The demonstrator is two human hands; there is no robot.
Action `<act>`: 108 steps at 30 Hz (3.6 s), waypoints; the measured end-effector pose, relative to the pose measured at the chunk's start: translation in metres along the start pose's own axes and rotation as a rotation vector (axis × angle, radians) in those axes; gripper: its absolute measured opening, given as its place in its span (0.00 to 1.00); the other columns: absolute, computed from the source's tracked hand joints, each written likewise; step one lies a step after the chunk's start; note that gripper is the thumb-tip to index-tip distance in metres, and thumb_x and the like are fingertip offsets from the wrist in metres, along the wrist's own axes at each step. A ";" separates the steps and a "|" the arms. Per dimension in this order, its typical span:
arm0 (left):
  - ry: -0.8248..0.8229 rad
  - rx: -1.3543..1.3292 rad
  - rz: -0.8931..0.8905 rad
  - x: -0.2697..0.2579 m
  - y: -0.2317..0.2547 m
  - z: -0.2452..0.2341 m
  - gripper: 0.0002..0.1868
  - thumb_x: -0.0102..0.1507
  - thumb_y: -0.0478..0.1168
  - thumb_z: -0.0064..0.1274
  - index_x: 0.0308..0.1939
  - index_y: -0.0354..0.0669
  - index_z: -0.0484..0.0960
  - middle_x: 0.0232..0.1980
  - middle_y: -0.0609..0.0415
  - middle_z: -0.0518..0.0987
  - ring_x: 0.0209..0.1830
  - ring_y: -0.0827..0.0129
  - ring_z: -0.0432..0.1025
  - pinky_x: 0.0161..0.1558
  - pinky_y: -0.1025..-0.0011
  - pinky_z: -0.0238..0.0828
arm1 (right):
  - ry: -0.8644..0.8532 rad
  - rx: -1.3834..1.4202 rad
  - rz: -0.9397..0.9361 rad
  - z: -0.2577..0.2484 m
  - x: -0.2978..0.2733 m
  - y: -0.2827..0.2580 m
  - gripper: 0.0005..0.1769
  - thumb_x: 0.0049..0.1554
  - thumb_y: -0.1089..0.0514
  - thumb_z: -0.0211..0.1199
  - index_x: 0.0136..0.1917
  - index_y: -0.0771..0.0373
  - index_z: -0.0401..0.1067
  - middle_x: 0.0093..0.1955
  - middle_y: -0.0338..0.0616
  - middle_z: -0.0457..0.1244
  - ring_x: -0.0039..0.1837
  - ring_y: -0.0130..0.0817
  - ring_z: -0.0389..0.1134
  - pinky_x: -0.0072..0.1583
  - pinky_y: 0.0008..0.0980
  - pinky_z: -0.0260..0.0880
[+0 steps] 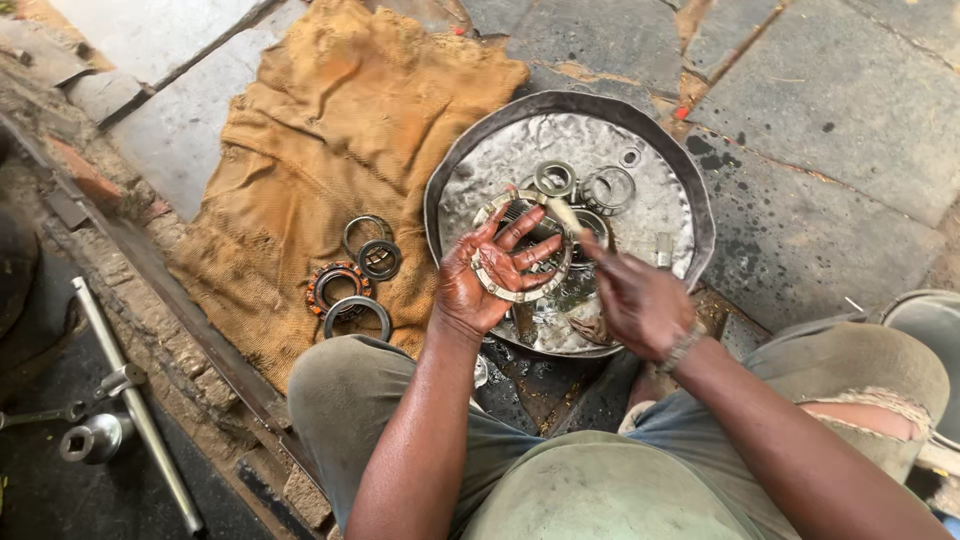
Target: The person picks up and cleans various small metal bearings and gear components from a metal tray using a small brush and their hands.
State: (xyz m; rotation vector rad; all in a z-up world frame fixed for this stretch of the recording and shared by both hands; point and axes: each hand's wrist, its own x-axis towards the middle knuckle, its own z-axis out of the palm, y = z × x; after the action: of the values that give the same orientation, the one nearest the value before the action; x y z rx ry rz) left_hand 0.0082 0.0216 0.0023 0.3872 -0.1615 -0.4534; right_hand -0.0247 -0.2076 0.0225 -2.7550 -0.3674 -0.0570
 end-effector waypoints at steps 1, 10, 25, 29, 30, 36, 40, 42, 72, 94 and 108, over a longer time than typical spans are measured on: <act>0.046 0.062 -0.011 0.001 -0.002 0.002 0.48 0.60 0.56 0.54 0.81 0.55 0.50 0.75 0.43 0.66 0.72 0.37 0.62 0.65 0.34 0.63 | -0.056 -0.028 0.044 0.000 0.004 -0.005 0.25 0.66 0.53 0.48 0.75 0.36 0.59 0.44 0.35 0.66 0.26 0.26 0.57 0.27 0.29 0.60; 0.133 0.059 0.055 -0.006 0.000 0.003 0.44 0.60 0.50 0.56 0.79 0.56 0.54 0.76 0.43 0.63 0.70 0.38 0.63 0.64 0.34 0.64 | -0.081 -0.048 0.100 0.012 0.016 -0.017 0.32 0.62 0.55 0.49 0.79 0.38 0.54 0.34 0.38 0.63 0.27 0.26 0.55 0.27 0.28 0.58; 0.941 0.869 0.025 0.004 -0.022 -0.028 0.23 0.62 0.34 0.54 0.62 0.50 0.79 0.56 0.53 0.85 0.57 0.69 0.75 0.63 0.65 0.67 | -0.613 0.065 0.569 0.210 0.007 0.157 0.24 0.54 0.50 0.65 0.65 0.51 0.76 0.62 0.49 0.68 0.63 0.45 0.70 0.66 0.37 0.69; 0.756 0.851 0.207 -0.002 -0.033 -0.055 0.23 0.62 0.33 0.57 0.62 0.42 0.78 0.57 0.52 0.82 0.56 0.69 0.74 0.61 0.68 0.69 | -0.533 0.042 0.591 0.250 0.026 0.171 0.29 0.49 0.60 0.64 0.65 0.48 0.76 0.60 0.51 0.70 0.63 0.45 0.71 0.65 0.37 0.71; 0.731 0.847 0.232 -0.005 -0.035 -0.059 0.23 0.63 0.33 0.57 0.62 0.41 0.77 0.57 0.52 0.81 0.56 0.70 0.73 0.61 0.69 0.68 | -0.625 -0.033 0.607 0.255 0.027 0.171 0.28 0.47 0.56 0.68 0.63 0.51 0.77 0.60 0.50 0.70 0.63 0.44 0.72 0.65 0.36 0.72; 0.852 0.731 0.215 -0.007 -0.026 -0.063 0.22 0.64 0.36 0.54 0.63 0.43 0.78 0.53 0.52 0.83 0.50 0.71 0.76 0.55 0.70 0.71 | -0.701 0.028 0.379 0.264 0.020 0.123 0.26 0.52 0.52 0.68 0.65 0.47 0.76 0.62 0.48 0.68 0.64 0.44 0.69 0.67 0.37 0.68; 0.951 0.538 0.150 0.004 -0.023 -0.063 0.23 0.66 0.42 0.51 0.66 0.49 0.75 0.49 0.50 0.82 0.39 0.73 0.70 0.41 0.73 0.62 | -0.613 0.197 0.482 0.216 0.041 0.096 0.32 0.54 0.51 0.69 0.71 0.43 0.64 0.67 0.42 0.62 0.51 0.35 0.72 0.56 0.34 0.74; 0.963 0.444 0.139 0.010 -0.020 -0.057 0.22 0.66 0.44 0.50 0.65 0.49 0.75 0.49 0.53 0.82 0.39 0.76 0.70 0.40 0.75 0.61 | -0.449 0.569 0.720 0.169 0.056 0.074 0.22 0.64 0.58 0.51 0.69 0.40 0.71 0.60 0.33 0.72 0.37 0.38 0.60 0.43 0.38 0.70; 0.667 0.162 0.169 0.019 -0.037 -0.022 0.30 0.64 0.41 0.51 0.71 0.49 0.68 0.67 0.52 0.74 0.58 0.63 0.70 0.57 0.62 0.70 | -0.143 0.301 0.354 0.050 0.019 -0.052 0.28 0.65 0.59 0.46 0.77 0.42 0.56 0.42 0.40 0.61 0.34 0.27 0.60 0.33 0.25 0.69; 0.573 0.325 0.220 0.009 -0.025 -0.009 0.30 0.64 0.37 0.47 0.72 0.47 0.65 0.72 0.48 0.71 0.70 0.58 0.67 0.56 0.63 0.69 | -0.058 0.399 0.480 0.078 0.013 -0.008 0.29 0.63 0.58 0.51 0.75 0.34 0.60 0.39 0.38 0.65 0.30 0.24 0.57 0.31 0.24 0.64; 0.535 0.144 0.275 0.009 -0.020 -0.015 0.29 0.65 0.40 0.46 0.71 0.48 0.62 0.72 0.47 0.68 0.71 0.46 0.64 0.55 0.39 0.74 | -0.076 0.199 0.289 0.063 0.020 0.004 0.33 0.61 0.60 0.49 0.77 0.39 0.56 0.39 0.40 0.60 0.31 0.26 0.56 0.29 0.26 0.63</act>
State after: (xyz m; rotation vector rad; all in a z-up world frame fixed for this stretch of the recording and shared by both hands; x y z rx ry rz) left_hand 0.0116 0.0058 -0.0186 0.6050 0.2719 -0.0563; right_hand -0.0051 -0.1839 -0.0361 -2.5877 0.0093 0.1498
